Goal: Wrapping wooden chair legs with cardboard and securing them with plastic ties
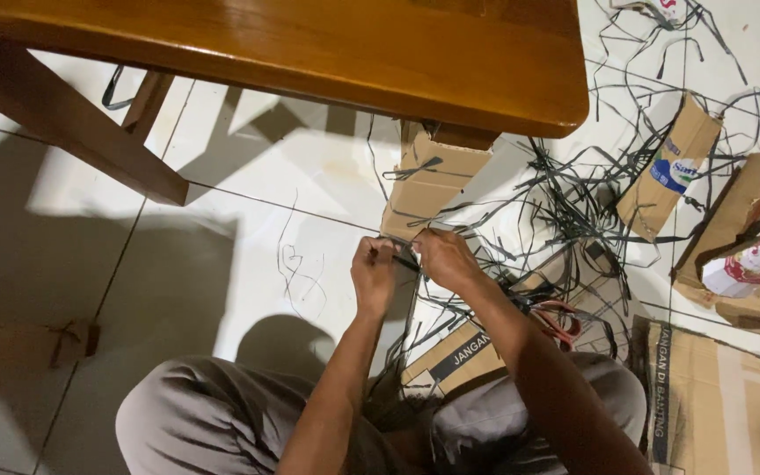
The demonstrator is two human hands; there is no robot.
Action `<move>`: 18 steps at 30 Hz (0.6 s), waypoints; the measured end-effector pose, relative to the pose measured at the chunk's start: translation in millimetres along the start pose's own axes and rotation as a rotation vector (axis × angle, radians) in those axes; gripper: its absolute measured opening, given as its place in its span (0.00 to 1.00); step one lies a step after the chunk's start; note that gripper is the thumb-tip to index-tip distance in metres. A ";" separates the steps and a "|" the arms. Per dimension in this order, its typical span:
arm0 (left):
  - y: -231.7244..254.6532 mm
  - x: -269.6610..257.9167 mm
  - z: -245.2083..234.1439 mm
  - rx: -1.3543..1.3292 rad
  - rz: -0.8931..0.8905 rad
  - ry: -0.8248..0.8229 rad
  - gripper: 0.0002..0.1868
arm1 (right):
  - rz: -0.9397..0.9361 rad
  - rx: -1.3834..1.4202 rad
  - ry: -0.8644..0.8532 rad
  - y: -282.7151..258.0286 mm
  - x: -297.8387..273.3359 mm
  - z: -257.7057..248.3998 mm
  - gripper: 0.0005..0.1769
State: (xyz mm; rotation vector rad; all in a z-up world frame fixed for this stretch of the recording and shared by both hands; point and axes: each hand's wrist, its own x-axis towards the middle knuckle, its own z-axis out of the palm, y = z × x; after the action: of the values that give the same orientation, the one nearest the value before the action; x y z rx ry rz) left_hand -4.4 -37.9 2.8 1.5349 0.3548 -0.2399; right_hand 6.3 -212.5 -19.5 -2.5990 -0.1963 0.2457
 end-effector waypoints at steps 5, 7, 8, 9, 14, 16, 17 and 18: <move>3.0 0.1 0.7 0.168 0.093 -0.077 0.09 | -0.002 -0.060 -0.033 -8.5 -5.9 -9.4 0.16; 1.5 0.4 2.0 0.194 0.133 -0.103 0.09 | -0.010 -0.097 -0.047 -9.5 -3.9 -11.0 0.16; -1.8 1.4 1.9 0.226 0.193 -0.112 0.10 | -0.028 -0.131 -0.035 -9.0 -0.5 -10.4 0.16; -4.8 2.3 1.5 0.259 0.254 -0.119 0.11 | -0.048 -0.165 -0.023 -8.9 3.3 -10.0 0.16; -12.4 8.8 0.3 0.567 0.434 -0.144 0.09 | -0.113 -0.238 -0.034 -16.4 -3.0 -27.2 0.15; -13.1 11.6 1.8 0.658 0.455 -0.165 0.07 | -0.108 -0.273 -0.043 -22.7 -7.3 -37.2 0.15; -15.4 13.7 2.4 0.721 0.448 -0.166 0.06 | -0.124 -0.286 -0.054 -28.7 -7.3 -43.9 0.13; -17.7 15.9 3.1 0.784 0.440 -0.167 0.05 | -0.141 -0.300 -0.065 -34.7 -7.2 -50.7 0.12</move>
State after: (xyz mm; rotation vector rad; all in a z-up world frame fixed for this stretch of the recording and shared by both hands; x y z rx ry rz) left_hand 4.0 -40.4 -19.6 2.2937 -0.2536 -0.1617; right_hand 6.9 -208.7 42.2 -2.8583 -0.4701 0.2678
